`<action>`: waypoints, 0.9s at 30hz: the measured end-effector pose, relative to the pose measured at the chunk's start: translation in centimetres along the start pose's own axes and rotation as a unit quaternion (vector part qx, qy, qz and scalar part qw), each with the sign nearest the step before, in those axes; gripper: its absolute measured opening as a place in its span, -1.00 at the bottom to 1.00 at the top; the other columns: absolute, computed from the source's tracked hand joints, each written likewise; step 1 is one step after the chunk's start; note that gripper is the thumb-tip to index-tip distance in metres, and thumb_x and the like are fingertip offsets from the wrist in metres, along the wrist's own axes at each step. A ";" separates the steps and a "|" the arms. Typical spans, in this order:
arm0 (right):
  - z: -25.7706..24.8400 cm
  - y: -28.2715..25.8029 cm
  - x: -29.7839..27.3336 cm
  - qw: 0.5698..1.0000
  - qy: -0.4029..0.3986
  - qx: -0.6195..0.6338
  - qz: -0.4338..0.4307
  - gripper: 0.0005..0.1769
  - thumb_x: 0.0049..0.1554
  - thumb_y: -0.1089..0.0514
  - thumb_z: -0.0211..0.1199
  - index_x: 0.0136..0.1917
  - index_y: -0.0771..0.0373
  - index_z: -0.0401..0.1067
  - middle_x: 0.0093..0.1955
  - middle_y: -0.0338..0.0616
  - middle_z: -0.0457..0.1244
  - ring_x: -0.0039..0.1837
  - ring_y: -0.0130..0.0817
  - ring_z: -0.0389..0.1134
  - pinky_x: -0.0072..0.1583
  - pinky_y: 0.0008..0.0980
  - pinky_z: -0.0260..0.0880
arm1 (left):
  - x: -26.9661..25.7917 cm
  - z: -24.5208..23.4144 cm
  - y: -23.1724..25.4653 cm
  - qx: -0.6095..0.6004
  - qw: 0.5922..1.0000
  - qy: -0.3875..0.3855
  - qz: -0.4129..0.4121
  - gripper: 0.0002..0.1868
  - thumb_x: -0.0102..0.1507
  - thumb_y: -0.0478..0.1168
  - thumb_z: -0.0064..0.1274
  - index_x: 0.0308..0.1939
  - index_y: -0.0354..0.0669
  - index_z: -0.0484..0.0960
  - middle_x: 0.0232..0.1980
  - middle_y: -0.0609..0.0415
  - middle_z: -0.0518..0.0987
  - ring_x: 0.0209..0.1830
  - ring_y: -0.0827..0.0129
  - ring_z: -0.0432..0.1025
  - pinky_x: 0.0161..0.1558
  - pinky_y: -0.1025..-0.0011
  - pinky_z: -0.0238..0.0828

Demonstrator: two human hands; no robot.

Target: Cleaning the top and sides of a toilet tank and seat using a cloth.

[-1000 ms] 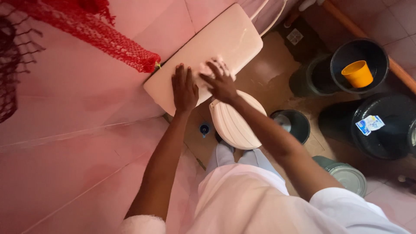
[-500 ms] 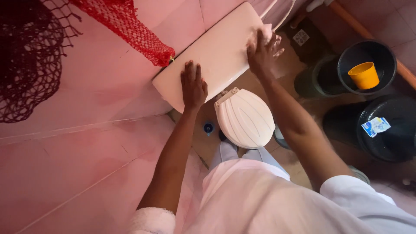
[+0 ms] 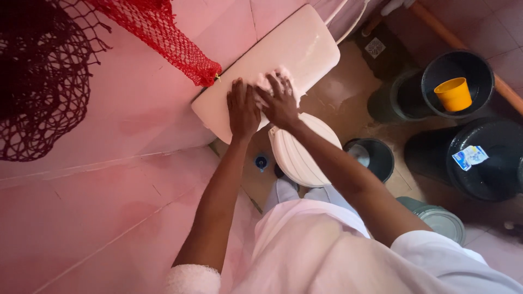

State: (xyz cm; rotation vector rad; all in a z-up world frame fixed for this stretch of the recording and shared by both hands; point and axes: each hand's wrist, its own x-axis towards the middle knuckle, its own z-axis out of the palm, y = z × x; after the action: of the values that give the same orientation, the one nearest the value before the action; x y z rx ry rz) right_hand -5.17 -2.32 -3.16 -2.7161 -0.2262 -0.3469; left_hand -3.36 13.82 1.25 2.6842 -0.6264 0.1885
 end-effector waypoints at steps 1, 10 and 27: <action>-0.7 1.0 0.2 1.000 0.000 0.000 0.000 -0.32 0.25 -0.20 0.36 0.56 -0.24 0.21 0.71 -0.13 -0.29 0.73 0.03 -0.29 0.66 0.23 -0.18 | 0.0 0.2 -0.2 0.000 1.000 0.000 0.001 -0.41 0.38 -0.20 -0.09 0.49 -0.28 0.24 0.62 -0.26 0.06 0.67 -0.17 -0.07 0.58 -0.14 -0.12; -7.2 8.9 2.2 0.991 -0.101 -0.027 0.086 -0.29 0.31 -0.18 0.15 0.63 0.01 0.11 0.69 0.17 -0.29 0.68 0.23 -0.36 0.56 0.35 -0.42 | -0.2 0.3 -0.2 -0.006 1.000 0.013 0.011 -0.37 0.39 -0.25 -0.11 0.54 -0.30 0.18 0.64 -0.26 0.03 0.67 -0.16 -0.09 0.58 -0.15 -0.13; -1.7 -2.9 -1.2 0.999 -0.010 0.030 0.019 -0.28 0.24 0.06 0.32 0.59 -0.24 0.14 0.70 0.02 -0.20 0.73 0.12 -0.29 0.64 0.25 -0.26 | 0.2 1.1 -0.7 -0.012 1.000 0.026 0.004 -0.42 0.41 -0.19 -0.10 0.49 -0.36 0.23 0.61 -0.27 0.06 0.65 -0.14 -0.08 0.58 -0.16 -0.17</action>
State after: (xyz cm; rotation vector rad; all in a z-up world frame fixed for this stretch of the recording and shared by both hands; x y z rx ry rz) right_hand -7.27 -0.46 -0.96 -2.6618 -0.1876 -0.2972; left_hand -2.85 13.93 0.02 2.6459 -0.6196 0.2496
